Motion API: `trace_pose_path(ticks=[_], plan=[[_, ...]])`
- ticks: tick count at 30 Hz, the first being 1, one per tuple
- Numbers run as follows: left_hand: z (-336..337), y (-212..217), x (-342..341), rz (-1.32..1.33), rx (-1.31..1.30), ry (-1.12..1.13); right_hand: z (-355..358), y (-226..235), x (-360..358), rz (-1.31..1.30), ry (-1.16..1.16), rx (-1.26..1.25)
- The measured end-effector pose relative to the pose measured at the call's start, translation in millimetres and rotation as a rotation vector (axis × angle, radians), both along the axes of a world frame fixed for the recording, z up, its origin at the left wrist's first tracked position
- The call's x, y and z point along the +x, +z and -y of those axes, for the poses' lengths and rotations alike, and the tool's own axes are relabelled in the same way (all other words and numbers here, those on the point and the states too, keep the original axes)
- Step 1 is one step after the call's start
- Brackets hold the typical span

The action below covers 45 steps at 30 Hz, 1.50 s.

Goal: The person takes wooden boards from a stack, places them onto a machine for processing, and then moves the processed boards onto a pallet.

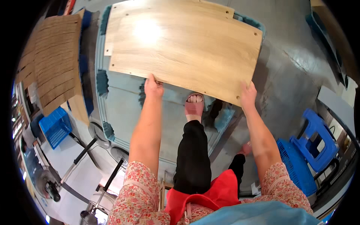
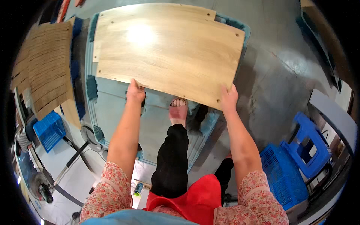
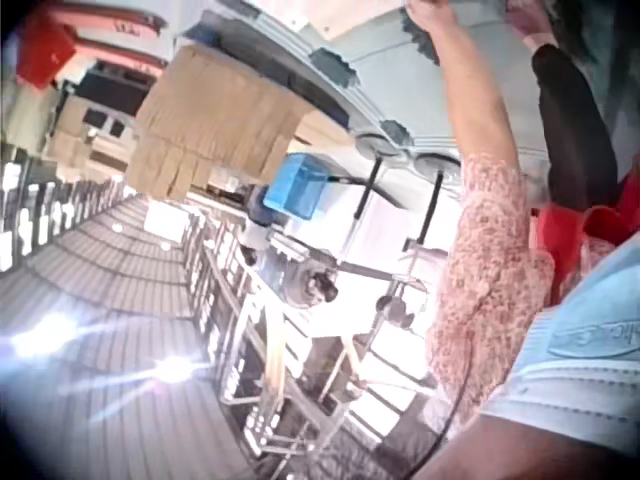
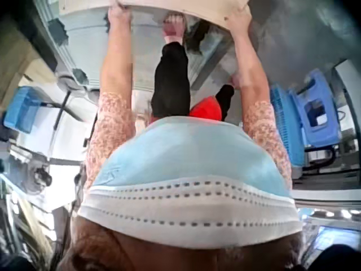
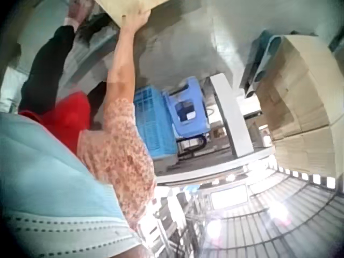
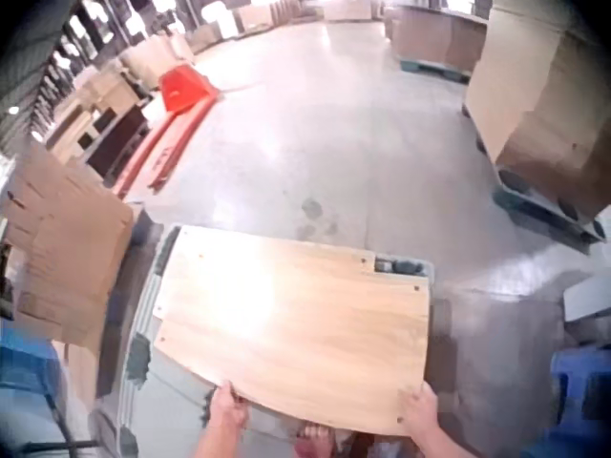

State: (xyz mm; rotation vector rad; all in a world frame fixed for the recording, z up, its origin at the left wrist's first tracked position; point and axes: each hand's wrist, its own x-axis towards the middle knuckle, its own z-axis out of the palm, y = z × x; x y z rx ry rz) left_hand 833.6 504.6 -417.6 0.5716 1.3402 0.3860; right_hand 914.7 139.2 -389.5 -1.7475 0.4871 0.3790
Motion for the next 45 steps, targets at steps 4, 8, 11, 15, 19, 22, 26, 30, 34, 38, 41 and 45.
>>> trace_pose_path(ticks=[4,8,11,15,19,22,26,30,34,38,41,45], plan=[[-50,-40,3,-0.117,0.024,0.056,-30,-50,16,-0.107,0.235,-0.186],[-80,-59,21,-0.189,-0.064,0.014,-59,-72,40,0.033,0.292,-0.355],[-90,-65,39,-0.287,-0.065,-0.023,-75,-73,56,-0.004,0.308,-0.413],[-119,-71,49,-0.352,-0.008,-0.031,-96,-75,62,0.002,0.326,-0.465],[-135,-78,56,-0.366,0.01,-0.007,-110,-64,67,-0.109,0.347,-0.468],[-148,-78,59,-0.425,-0.002,-0.033,-118,-60,69,-0.126,0.35,-0.464],[-155,-79,66,-0.471,-0.029,-0.028,-119,-57,74,-0.213,0.387,-0.465],[-157,-76,64,-0.468,0.01,-0.095,-123,-61,71,-0.196,0.38,-0.517],[-150,-60,59,-0.55,-0.012,-0.224,-120,-63,71,-0.21,0.392,-0.449],[-115,-28,41,-0.549,0.06,-0.362,-104,-61,51,-0.013,0.321,-0.392],[-78,11,-19,-0.389,0.098,-0.596,-55,-23,24,-0.138,0.425,-0.19],[-2,55,-103,-0.238,-0.034,-0.806,85,12,-73,-0.141,0.335,-0.224]])
